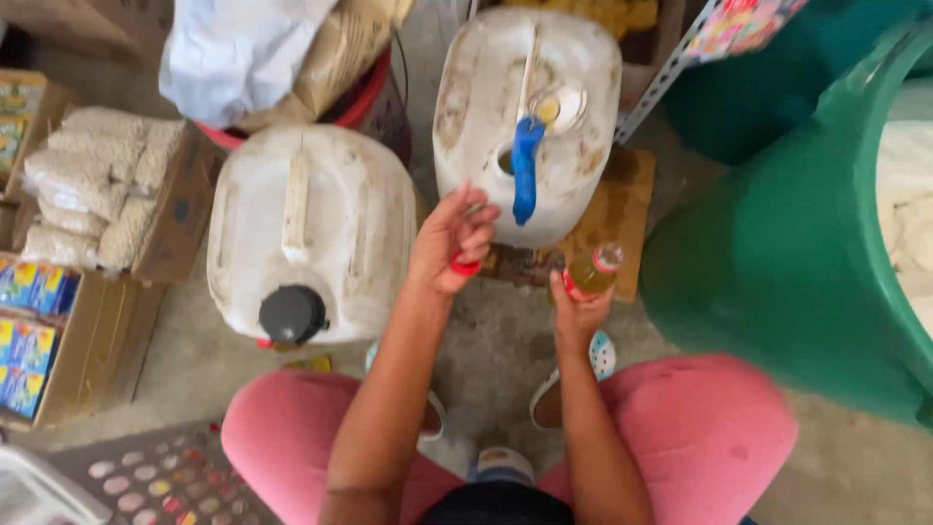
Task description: Refilling a glass bottle with oil from a large container using a manual pump.
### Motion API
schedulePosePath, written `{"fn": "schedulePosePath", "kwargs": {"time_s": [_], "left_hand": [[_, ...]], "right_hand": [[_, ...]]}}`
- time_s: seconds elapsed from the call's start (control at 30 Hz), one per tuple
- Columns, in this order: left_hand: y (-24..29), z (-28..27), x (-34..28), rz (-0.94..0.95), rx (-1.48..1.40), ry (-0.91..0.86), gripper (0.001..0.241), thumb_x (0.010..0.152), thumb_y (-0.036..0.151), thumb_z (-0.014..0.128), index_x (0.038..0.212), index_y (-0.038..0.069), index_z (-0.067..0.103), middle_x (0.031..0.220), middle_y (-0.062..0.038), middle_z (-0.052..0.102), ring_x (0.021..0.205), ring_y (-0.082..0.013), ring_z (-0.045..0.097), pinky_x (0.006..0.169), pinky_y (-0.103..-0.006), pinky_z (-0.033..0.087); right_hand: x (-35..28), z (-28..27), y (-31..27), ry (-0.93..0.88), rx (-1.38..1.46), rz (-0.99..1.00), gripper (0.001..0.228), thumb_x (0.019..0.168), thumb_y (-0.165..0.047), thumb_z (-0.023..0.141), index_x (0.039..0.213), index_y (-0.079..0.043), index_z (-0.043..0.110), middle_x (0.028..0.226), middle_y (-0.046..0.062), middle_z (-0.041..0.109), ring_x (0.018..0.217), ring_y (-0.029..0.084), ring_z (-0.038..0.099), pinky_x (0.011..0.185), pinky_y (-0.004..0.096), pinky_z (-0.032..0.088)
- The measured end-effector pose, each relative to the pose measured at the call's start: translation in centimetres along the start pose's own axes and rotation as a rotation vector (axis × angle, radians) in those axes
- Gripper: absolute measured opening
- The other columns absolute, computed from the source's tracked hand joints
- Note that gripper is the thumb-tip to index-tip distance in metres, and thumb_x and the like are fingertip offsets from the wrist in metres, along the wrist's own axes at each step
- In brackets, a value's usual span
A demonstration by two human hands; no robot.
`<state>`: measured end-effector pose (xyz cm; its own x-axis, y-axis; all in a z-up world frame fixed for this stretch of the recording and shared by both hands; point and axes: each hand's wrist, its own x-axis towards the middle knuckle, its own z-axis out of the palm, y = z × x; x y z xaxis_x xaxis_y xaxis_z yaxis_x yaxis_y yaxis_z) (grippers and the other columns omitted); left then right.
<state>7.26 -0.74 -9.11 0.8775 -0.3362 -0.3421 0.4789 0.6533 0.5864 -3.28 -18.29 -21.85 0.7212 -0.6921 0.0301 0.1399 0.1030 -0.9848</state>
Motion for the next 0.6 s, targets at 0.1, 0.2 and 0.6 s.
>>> {"fn": "schedulePosePath", "kwargs": {"time_s": [0.1,0.2,0.6], "left_hand": [[1.9,4.2,-0.3,0.418,0.707,-0.082,0.015,0.092,0.011,0.071,0.106,0.008,0.067,0.092,-0.006,0.06,0.063,-0.0124,0.052,0.049,-0.0268,0.039],[2.6,6.4,-0.1,0.932,1.633,-0.266,0.027,0.082,0.004,0.068,0.109,0.008,0.07,0.103,-0.01,0.062,0.069,-0.0216,0.063,0.055,-0.0351,0.05],[5.0,7.6,6.2,1.043,2.438,-0.887,0.013,0.087,0.01,0.061,0.099,0.004,0.061,0.094,-0.012,0.06,0.065,-0.0285,0.07,0.052,-0.0417,0.056]], "right_hand": [[0.9,0.4,0.7,0.001,0.054,-0.038,0.06,0.08,-0.005,0.088,0.13,-0.005,0.054,0.112,0.003,0.068,0.097,0.013,0.067,0.091,0.029,0.055],[0.4,-0.3,0.9,0.023,-0.01,-0.03,0.058,0.08,-0.006,0.089,0.128,-0.005,0.056,0.11,0.003,0.069,0.096,0.013,0.067,0.09,0.029,0.055],[0.5,0.7,-0.8,0.016,-0.046,-0.075,0.054,0.081,-0.009,0.087,0.125,-0.006,0.057,0.109,0.002,0.068,0.097,0.012,0.065,0.091,0.028,0.053]]}}
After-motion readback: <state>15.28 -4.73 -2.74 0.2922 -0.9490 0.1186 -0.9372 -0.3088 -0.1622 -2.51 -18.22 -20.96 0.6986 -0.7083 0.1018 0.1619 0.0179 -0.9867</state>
